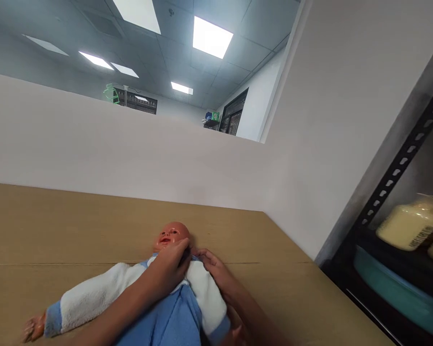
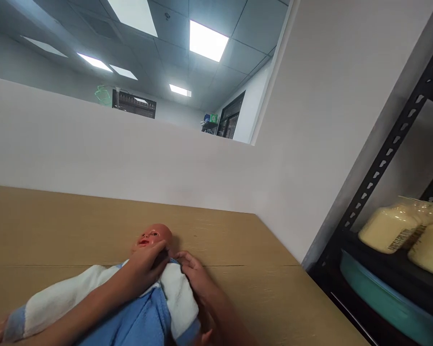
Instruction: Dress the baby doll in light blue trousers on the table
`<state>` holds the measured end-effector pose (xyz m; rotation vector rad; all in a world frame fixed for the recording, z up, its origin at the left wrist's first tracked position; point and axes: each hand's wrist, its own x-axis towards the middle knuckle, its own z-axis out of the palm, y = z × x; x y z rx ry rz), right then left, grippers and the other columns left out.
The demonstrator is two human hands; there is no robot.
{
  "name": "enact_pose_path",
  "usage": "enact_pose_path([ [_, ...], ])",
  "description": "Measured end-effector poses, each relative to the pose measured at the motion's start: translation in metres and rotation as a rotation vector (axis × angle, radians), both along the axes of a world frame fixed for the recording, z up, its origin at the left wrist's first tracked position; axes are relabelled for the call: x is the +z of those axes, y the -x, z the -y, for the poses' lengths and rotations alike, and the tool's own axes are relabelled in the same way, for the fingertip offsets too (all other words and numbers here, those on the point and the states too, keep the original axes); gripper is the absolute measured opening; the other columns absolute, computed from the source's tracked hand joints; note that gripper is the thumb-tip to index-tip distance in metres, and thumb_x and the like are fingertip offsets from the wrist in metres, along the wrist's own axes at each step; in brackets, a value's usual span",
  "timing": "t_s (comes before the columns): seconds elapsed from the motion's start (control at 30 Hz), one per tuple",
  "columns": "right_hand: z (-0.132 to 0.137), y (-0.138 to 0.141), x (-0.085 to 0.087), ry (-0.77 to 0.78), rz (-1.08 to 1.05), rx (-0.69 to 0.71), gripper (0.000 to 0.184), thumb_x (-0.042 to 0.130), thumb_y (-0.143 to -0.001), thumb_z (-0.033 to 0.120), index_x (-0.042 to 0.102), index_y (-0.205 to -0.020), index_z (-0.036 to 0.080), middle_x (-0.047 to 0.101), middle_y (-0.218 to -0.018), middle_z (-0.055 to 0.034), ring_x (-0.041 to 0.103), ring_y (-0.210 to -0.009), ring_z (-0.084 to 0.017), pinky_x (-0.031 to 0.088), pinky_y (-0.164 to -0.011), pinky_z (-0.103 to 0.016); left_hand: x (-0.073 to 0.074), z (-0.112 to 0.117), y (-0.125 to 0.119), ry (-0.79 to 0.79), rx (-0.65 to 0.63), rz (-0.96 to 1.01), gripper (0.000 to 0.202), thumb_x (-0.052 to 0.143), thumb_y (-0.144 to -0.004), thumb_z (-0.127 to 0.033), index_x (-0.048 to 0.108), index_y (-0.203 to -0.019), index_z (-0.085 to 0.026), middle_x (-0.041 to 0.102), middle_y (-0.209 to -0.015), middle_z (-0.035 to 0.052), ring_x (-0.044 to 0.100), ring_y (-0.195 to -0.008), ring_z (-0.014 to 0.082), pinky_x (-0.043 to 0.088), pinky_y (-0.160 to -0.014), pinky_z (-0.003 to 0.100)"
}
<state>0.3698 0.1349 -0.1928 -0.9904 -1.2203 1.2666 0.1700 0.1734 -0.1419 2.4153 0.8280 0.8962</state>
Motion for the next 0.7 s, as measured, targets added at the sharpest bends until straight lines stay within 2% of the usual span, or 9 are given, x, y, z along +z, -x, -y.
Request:
enact_pose_path([
  [0.17, 0.0, 0.001, 0.0, 0.055, -0.053, 0.051, 0.051, 0.092, -0.069, 0.045, 0.071, -0.11, 0.024, 0.077, -0.117, -0.0059, 0.069, -0.108, -0.022, 0.051, -0.09, -0.032, 0.006, -0.005, 0.004, -0.044, 0.034, -0.065, 0.024, 0.043, -0.091, -0.009, 0.064, -0.097, -0.018, 0.067, -0.107, 0.0145, 0.066, -0.096, 0.0288, 0.048, -0.083, 0.039],
  [0.23, 0.0, 0.003, 0.002, 0.054, -0.047, 0.034, 0.049, 0.089, -0.073, 0.051, 0.073, -0.109, 0.024, 0.076, -0.116, -0.0059, 0.068, -0.108, -0.021, 0.051, -0.093, -0.032, 0.009, -0.007, 0.006, -0.053, 0.065, -0.12, 0.023, 0.045, -0.092, -0.008, 0.065, -0.094, -0.018, 0.067, -0.108, 0.0138, 0.066, -0.095, 0.028, 0.048, -0.082, 0.037],
  [0.33, 0.006, 0.004, 0.013, 0.048, -0.018, 0.049, 0.045, 0.074, -0.088, 0.06, 0.073, -0.112, 0.022, 0.074, -0.121, -0.0077, 0.067, -0.112, -0.022, 0.048, -0.102, -0.035, 0.011, -0.007, 0.007, -0.077, 0.091, -0.21, 0.022, 0.047, -0.095, -0.007, 0.066, -0.092, -0.017, 0.066, -0.107, 0.0145, 0.067, -0.093, 0.0272, 0.049, -0.08, 0.036],
  [0.4, 0.014, 0.001, 0.025, 0.02, 0.111, 0.119, 0.05, 0.072, -0.091, 0.056, 0.067, -0.128, 0.023, 0.07, -0.131, -0.0089, 0.063, -0.121, -0.023, 0.046, -0.108, -0.037, 0.012, -0.004, 0.008, -0.115, 0.081, -0.235, 0.023, 0.046, -0.098, -0.008, 0.066, -0.094, -0.016, 0.065, -0.108, 0.015, 0.066, -0.095, 0.0276, 0.05, -0.082, 0.037],
  [0.47, 0.024, -0.004, 0.039, -0.012, 0.346, 0.221, 0.076, 0.081, -0.085, 0.046, 0.049, -0.151, 0.027, 0.063, -0.144, -0.0096, 0.06, -0.129, -0.025, 0.044, -0.111, -0.039, 0.014, -0.001, 0.008, -0.148, 0.085, -0.258, 0.024, 0.046, -0.1, -0.008, 0.068, -0.095, -0.016, 0.065, -0.11, 0.0154, 0.066, -0.099, 0.0286, 0.051, -0.086, 0.038],
  [0.53, 0.032, -0.01, 0.054, -0.014, 0.616, 0.253, 0.1, 0.087, -0.076, 0.035, 0.035, -0.161, 0.03, 0.059, -0.151, -0.0105, 0.059, -0.13, -0.029, 0.045, -0.109, -0.041, 0.019, 0.003, 0.009, -0.16, 0.105, -0.315, 0.027, 0.046, -0.097, -0.003, 0.07, -0.097, -0.015, 0.065, -0.114, 0.0161, 0.065, -0.105, 0.0295, 0.051, -0.089, 0.039],
  [0.57, 0.036, -0.013, 0.062, -0.014, 0.734, 0.229, 0.1, 0.085, -0.074, 0.03, 0.036, -0.162, 0.03, 0.061, -0.149, -0.0105, 0.061, -0.127, -0.031, 0.046, -0.107, -0.041, 0.022, 0.005, 0.01, -0.161, 0.123, -0.356, 0.031, 0.045, -0.094, 0.001, 0.071, -0.099, -0.015, 0.066, -0.117, 0.0168, 0.066, -0.107, 0.0301, 0.052, -0.091, 0.04],
  [0.6, 0.04, -0.016, 0.071, -0.023, 0.836, 0.187, 0.092, 0.081, -0.074, 0.026, 0.043, -0.158, 0.029, 0.066, -0.142, -0.0095, 0.064, -0.12, -0.031, 0.048, -0.101, -0.039, 0.025, 0.007, 0.012, -0.162, 0.142, -0.398, 0.034, 0.044, -0.091, 0.004, 0.072, -0.101, -0.014, 0.066, -0.119, 0.0176, 0.065, -0.11, 0.0312, 0.052, -0.092, 0.042],
  [0.7, 0.049, -0.025, 0.099, -0.123, 1.024, 0.093, 0.054, 0.067, -0.076, 0.02, 0.07, -0.13, 0.028, 0.079, -0.111, -0.0033, 0.068, -0.091, -0.025, 0.047, -0.079, -0.032, 0.035, 0.009, 0.018, -0.165, 0.213, -0.446, 0.037, 0.044, -0.092, 0.004, 0.074, -0.103, -0.015, 0.066, -0.123, 0.0176, 0.063, -0.117, 0.0348, 0.052, -0.094, 0.046],
])
